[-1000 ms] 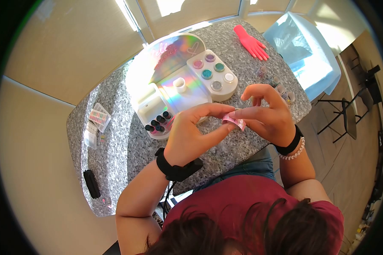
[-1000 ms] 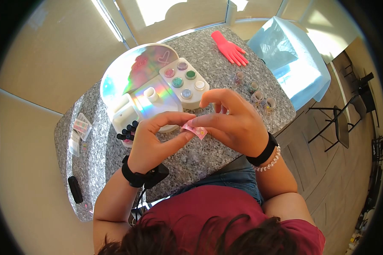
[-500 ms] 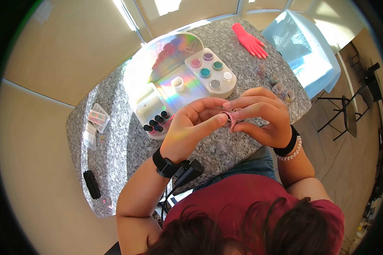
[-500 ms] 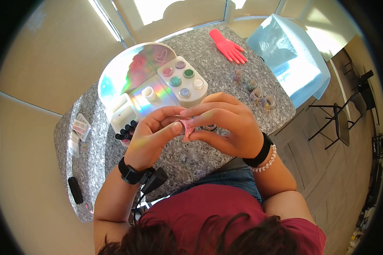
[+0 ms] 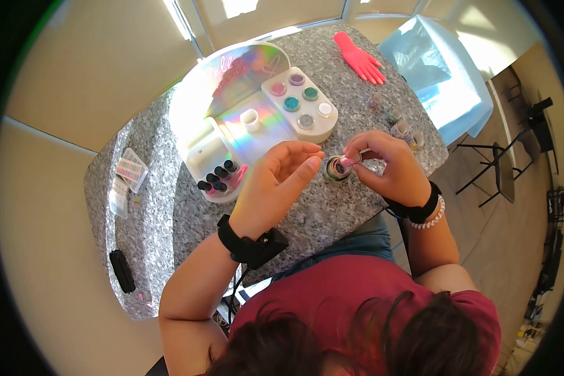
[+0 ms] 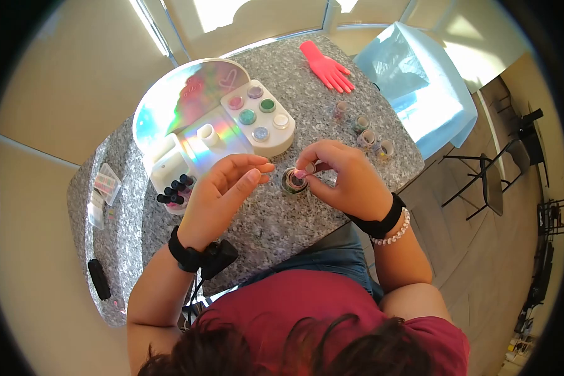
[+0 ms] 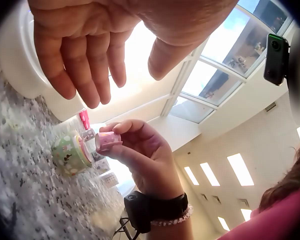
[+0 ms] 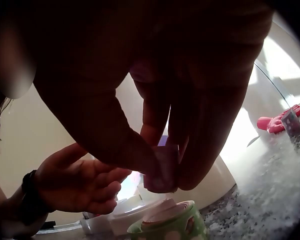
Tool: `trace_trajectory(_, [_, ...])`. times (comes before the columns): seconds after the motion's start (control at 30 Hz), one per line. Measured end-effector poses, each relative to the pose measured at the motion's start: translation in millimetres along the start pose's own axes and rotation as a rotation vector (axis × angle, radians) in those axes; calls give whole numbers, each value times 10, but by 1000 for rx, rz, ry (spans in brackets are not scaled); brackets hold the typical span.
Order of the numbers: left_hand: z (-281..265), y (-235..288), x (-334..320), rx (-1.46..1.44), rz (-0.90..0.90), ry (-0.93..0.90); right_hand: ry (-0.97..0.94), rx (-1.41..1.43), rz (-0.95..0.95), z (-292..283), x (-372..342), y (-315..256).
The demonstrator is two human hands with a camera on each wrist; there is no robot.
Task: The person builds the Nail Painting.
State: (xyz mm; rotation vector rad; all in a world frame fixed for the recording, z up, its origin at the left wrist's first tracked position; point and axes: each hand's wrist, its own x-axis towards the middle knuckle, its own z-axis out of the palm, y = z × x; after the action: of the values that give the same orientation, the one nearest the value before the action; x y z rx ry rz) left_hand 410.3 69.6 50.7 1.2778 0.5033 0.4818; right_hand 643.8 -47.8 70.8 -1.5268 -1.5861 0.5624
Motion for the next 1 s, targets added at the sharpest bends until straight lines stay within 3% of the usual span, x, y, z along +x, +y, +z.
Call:
trace_trajectory(0.07, [-13, -30, 8, 11, 14, -20, -3, 27, 46, -6, -16, 5])
trace_trajectory(0.33, [-12, -46, 6, 70, -8, -63, -163, -190, -74, -10, 41, 15])
trace_trajectory(0.47, [-11, -51, 5, 82, -25, -73, -136, -242, -87, 21, 30, 31])
trace_trajectory(0.53, [-5, -35, -1, 104, -32, -72, -85, -62, 97, 52, 22, 22])
trace_trajectory(0.97, [23, -54, -29, 244, -109, -107, -129, -178, 94, 51, 40, 1])
trace_trajectory(1.0, [31, -38, -35, 244, -109, -107, -128, -211, 30, 50, 34, 31])
